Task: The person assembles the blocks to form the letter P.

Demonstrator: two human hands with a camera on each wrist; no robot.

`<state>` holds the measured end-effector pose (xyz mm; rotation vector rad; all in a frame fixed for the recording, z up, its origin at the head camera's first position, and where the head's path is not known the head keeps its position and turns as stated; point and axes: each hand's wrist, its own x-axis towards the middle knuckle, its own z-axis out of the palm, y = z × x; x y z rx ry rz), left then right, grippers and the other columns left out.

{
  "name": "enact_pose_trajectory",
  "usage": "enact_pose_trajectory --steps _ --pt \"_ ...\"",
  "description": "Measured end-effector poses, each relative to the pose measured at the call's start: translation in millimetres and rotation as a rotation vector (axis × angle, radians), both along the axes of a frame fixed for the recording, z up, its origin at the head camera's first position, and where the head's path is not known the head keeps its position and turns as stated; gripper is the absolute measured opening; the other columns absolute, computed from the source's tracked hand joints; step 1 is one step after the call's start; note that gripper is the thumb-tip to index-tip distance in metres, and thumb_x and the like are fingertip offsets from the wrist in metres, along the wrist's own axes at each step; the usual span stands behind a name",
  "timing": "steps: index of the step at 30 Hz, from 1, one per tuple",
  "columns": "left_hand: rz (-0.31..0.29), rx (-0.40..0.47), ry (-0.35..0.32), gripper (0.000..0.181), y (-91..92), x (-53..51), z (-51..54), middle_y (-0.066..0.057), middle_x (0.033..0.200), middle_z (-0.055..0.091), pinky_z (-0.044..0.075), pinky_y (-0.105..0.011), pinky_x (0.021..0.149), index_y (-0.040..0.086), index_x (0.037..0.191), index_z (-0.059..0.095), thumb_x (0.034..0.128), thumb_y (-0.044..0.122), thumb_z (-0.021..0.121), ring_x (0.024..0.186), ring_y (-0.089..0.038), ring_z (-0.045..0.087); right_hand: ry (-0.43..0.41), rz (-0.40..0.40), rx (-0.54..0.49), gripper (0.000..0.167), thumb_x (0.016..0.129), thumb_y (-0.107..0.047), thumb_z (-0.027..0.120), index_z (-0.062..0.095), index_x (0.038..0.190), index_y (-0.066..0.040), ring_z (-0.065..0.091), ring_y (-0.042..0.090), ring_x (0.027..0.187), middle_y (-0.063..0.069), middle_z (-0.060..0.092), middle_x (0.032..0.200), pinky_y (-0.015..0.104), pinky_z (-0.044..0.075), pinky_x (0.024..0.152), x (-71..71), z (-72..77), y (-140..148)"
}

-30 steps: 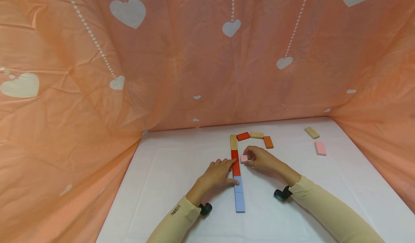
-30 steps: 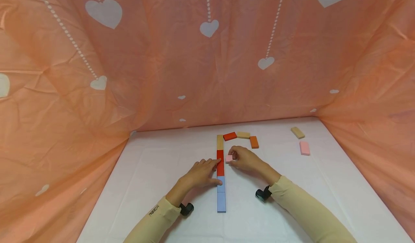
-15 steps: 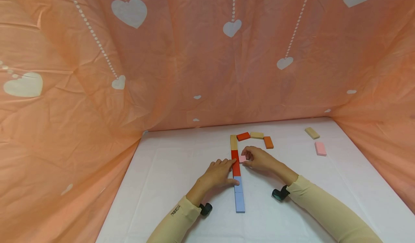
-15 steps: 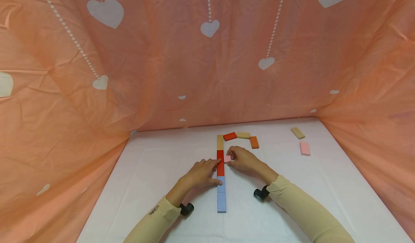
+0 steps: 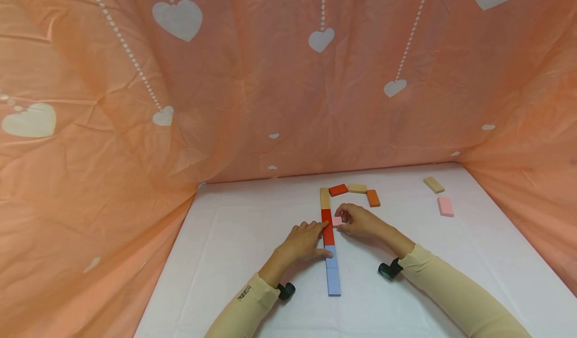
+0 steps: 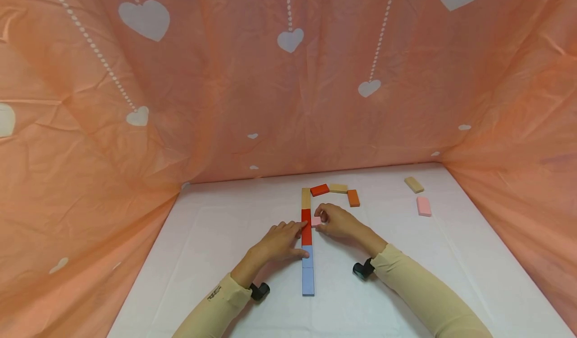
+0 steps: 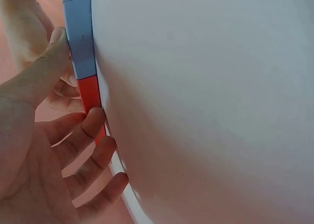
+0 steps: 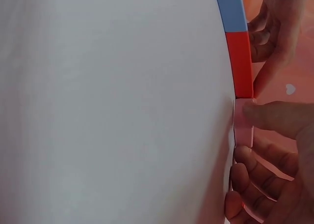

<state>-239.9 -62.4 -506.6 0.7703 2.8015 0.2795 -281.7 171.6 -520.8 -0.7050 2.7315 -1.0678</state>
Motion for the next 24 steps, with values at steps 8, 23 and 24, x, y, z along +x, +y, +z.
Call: enact_pose_trajectory --steps 8,23,24 --pt "-0.004 -0.007 0.004 0.093 -0.5 0.0 -1.0 -0.003 0.147 0.063 0.047 -0.046 0.11 0.016 0.162 0.047 0.0881 0.06 0.083 0.126 -0.025 0.058 -0.004 -0.016 -0.032 0.029 0.096 -0.012 0.08 0.068 0.121 -0.004 0.062 0.018 0.091 0.003 0.069 0.102 0.036 0.056 0.087 3.6 -1.0 11.2" --pt "-0.004 -0.014 0.0 0.094 -0.9 2.1 -1.1 -0.004 0.153 0.059 0.046 -0.046 0.113 0.017 0.164 0.044 0.0895 0.06 0.081 0.132 -0.026 0.056 0.061 -0.115 -0.063 0.03 0.096 -0.008 0.079 0.068 0.123 0.0 0.061 0.021 0.094 0.004 0.067 0.1 0.034 0.053 0.083 16.6 9.3 80.8" --pt "-0.004 -0.014 0.0 0.094 -1.1 1.8 -1.2 -0.004 0.154 0.059 0.046 -0.046 0.113 0.017 0.164 0.044 0.0895 0.06 0.081 0.132 -0.026 0.056 0.065 -0.122 -0.065 0.031 0.096 -0.008 0.079 0.068 0.124 0.001 0.061 0.021 0.095 0.004 0.067 0.101 0.034 0.053 0.083 17.7 10.6 85.2"
